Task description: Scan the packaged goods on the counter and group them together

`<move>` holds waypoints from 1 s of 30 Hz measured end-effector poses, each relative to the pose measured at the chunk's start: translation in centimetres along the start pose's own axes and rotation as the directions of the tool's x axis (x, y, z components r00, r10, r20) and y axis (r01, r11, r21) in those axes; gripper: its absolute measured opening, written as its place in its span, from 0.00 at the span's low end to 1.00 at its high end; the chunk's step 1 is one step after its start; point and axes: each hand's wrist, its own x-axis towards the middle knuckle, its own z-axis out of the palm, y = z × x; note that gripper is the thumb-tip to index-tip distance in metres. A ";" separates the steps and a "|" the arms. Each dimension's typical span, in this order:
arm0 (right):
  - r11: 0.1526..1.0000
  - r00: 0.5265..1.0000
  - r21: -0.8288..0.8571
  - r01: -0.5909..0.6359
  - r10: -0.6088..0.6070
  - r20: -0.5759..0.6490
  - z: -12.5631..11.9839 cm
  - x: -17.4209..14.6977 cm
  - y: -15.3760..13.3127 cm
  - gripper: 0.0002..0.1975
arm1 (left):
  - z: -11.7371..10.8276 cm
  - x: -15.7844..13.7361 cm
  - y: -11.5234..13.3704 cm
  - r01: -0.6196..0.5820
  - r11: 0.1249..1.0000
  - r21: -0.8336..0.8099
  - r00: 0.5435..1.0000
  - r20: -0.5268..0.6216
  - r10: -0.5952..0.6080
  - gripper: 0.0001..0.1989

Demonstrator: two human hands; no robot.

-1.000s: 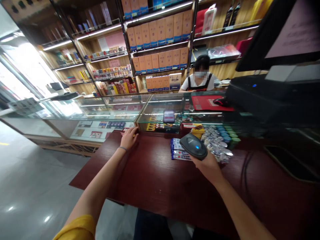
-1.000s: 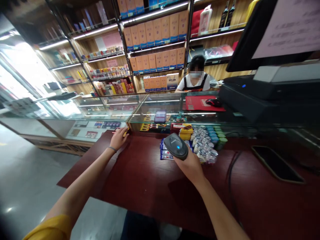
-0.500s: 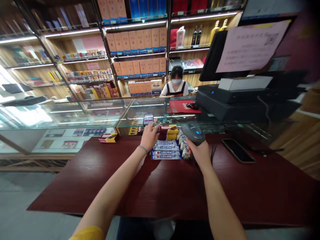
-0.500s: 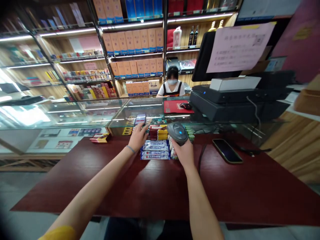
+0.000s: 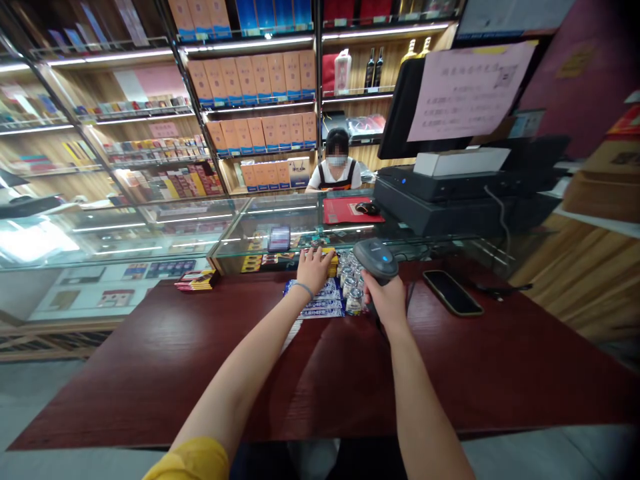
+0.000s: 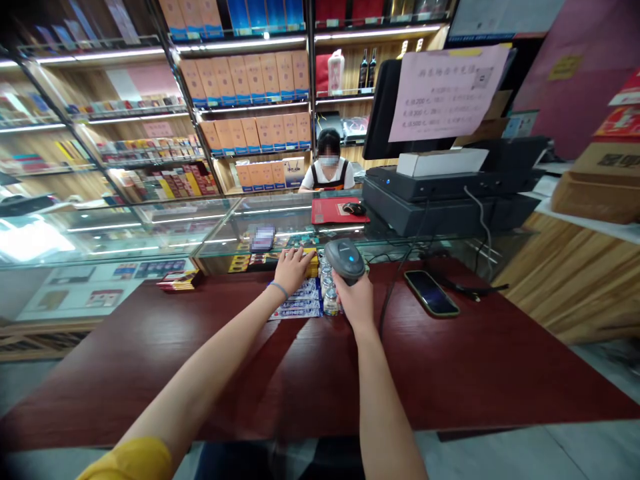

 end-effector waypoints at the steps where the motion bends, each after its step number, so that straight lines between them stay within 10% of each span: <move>1: 1.000 1.000 -0.009 -0.007 0.007 -0.001 0.0 0.0 0.1 0.17 | -0.1 0.0 0.0 0.001 1.000 0.009 1.000 0.012 -0.001 0.21; 9: 1.000 1.000 -0.011 0.008 -0.008 -0.001 0.4 0.1 0.7 0.17 | -0.9 -0.2 0.4 -0.008 1.000 -0.005 1.000 0.022 0.008 0.17; 17: 0.992 0.999 -0.110 0.054 -0.054 -0.001 0.7 -0.3 0.6 0.15 | -5.5 -1.9 0.1 0.031 0.857 -0.515 0.973 -0.180 -0.143 0.16; 25: 0.978 0.994 -0.176 0.110 -0.108 0.022 1.5 -0.5 1.1 0.18 | -9.1 -7.5 -3.3 0.029 0.699 -0.714 0.710 -0.477 -0.517 0.13; 30: 0.982 0.995 -0.170 0.078 -0.065 0.082 2.4 -1.6 0.4 0.15 | -9.7 -11.3 -7.2 0.026 0.363 -0.932 0.582 -0.281 -0.763 0.18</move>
